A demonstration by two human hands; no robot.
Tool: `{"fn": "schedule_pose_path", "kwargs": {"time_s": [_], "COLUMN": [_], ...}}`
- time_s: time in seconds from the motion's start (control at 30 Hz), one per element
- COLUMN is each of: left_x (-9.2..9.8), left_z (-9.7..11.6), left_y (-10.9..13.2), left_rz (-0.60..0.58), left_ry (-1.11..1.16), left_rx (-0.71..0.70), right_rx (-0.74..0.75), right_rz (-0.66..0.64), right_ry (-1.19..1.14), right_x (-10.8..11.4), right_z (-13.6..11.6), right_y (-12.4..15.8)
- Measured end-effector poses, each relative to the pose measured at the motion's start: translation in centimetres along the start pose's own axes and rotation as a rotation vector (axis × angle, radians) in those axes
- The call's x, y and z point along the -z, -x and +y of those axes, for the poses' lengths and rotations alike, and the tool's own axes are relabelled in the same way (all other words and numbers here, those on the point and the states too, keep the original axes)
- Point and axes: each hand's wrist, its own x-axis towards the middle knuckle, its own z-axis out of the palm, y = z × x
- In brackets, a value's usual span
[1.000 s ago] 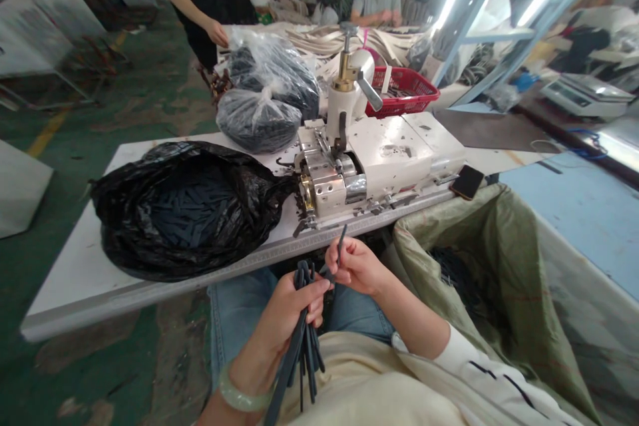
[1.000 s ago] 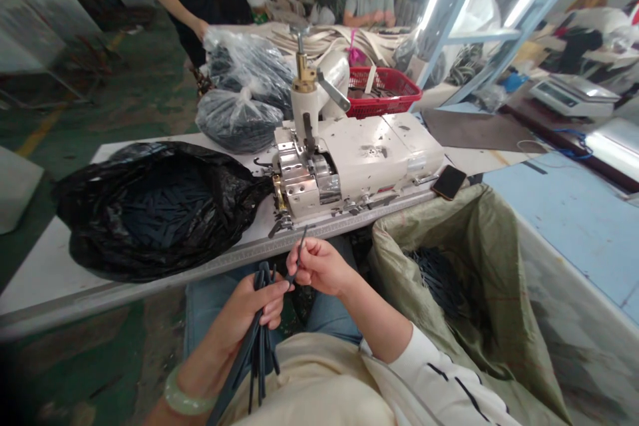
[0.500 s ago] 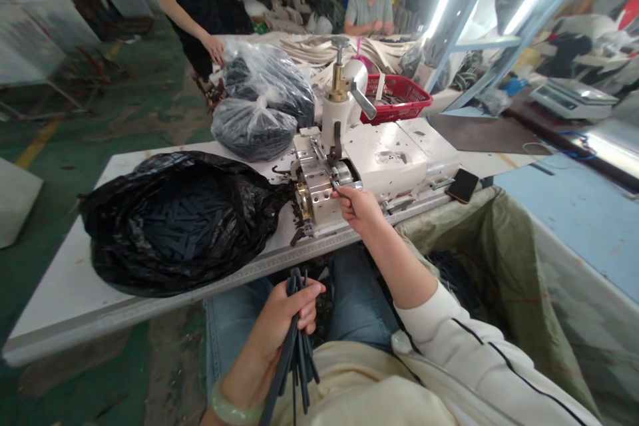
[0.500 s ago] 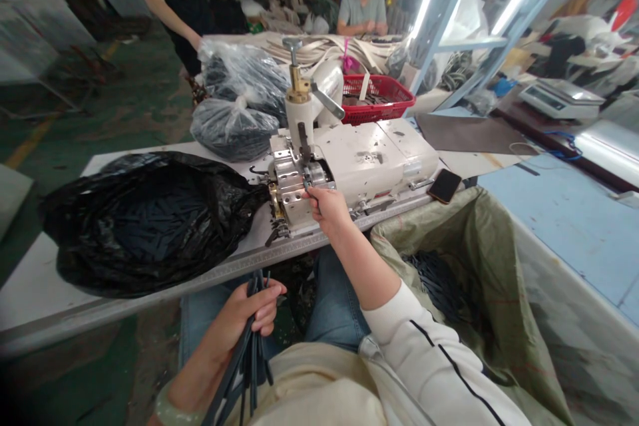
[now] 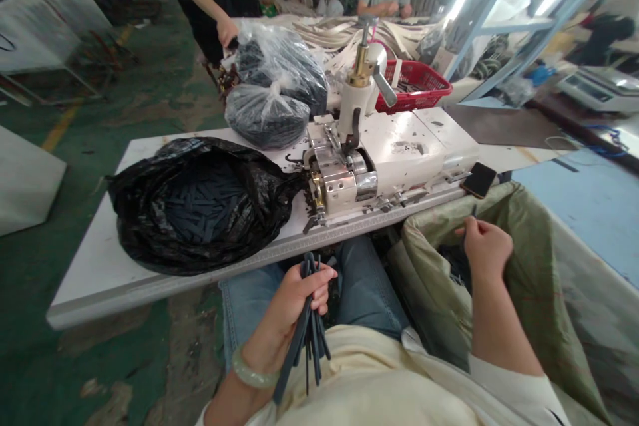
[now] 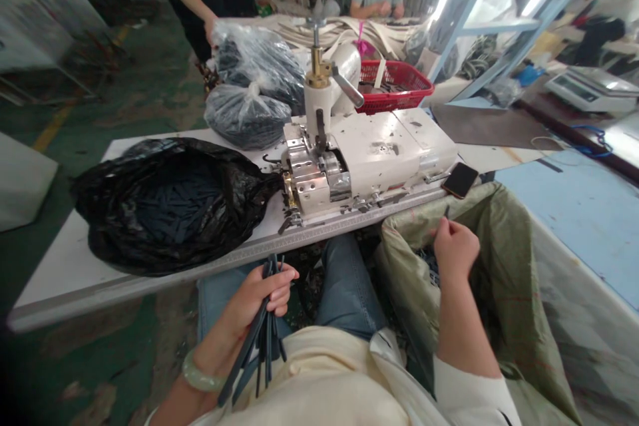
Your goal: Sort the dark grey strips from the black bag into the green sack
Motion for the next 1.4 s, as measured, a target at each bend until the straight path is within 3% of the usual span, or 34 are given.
{"fn": "schedule_pose_path", "kwargs": {"time_s": [0.07, 0.13, 0.2, 0.3, 0.33, 0.4, 0.47, 0.57, 0.67, 0.87, 1.0, 1.13, 1.23, 1.33, 1.4], "left_x": [-0.3, -1.0, -1.6, -2.2, -2.3, -2.0, -1.5, -0.7, -0.3, -0.5, -0.8, -1.0, -1.2, -1.4, -1.5], "left_z": [-0.2, -0.7, -1.1, -1.6, -1.7, -1.7, -1.6, -1.3, -1.0, -0.7, -0.6, -0.8, -2.4, -5.5, -7.6], "left_y": [-0.2, -0.5, -0.7, -0.5, -0.3, 0.2, 0.8, 1.5, 1.9, 1.4, 0.9, 0.4, 0.4, 0.7, 0.9], "left_rz": [-0.033, -0.068, -0.098, -0.121, -0.120, -0.099, -0.061, -0.018, -0.018, -0.030, 0.014, 0.067, 0.037, -0.108, -0.175], "left_ry": [-0.011, -0.022, -0.026, -0.035, -0.038, -0.040, -0.037, -0.016, -0.010, 0.018, 0.023, 0.036, 0.107, 0.224, 0.309], "left_rx": [0.027, 0.045, 0.045, 0.038, 0.038, 0.029, 0.014, -0.005, 0.013, 0.044, 0.003, -0.027, 0.049, 0.293, 0.384], "right_rx": [-0.012, 0.020, 0.092, 0.108, 0.103, 0.103, 0.125, 0.144, 0.070, -0.052, -0.106, -0.139, -0.222, -0.393, -0.423], "right_rz": [-0.030, -0.143, -0.454, -1.043, -1.184, -1.337, -1.364, -1.303, -1.178, -1.096, -1.123, -1.150, -1.260, -1.548, -1.686], "right_ry": [0.319, 0.296, -0.021, -0.568, -0.688, -0.828, -0.872, -0.877, -0.948, -1.000, -1.034, -1.172, -1.263, -1.179, -1.071], "right_x": [2.1, 2.8, 2.2, -0.7, -1.7, -3.6, -4.7, -5.6, -5.8, -5.3, -5.2, -5.3, -5.5, -5.6, -5.5], "right_z": [3.1, 3.0, 0.1, -6.1, -8.0, -10.8, -12.3, -12.8, -12.8, -12.5, -12.0, -12.3, -12.5, -12.1, -11.6], "right_y": [0.1, 1.4, 4.1, 9.6, 11.3, 14.1, 15.8, 15.9, 14.3, 10.4, 9.7, 11.3, 13.7, 15.9, 16.7]}}
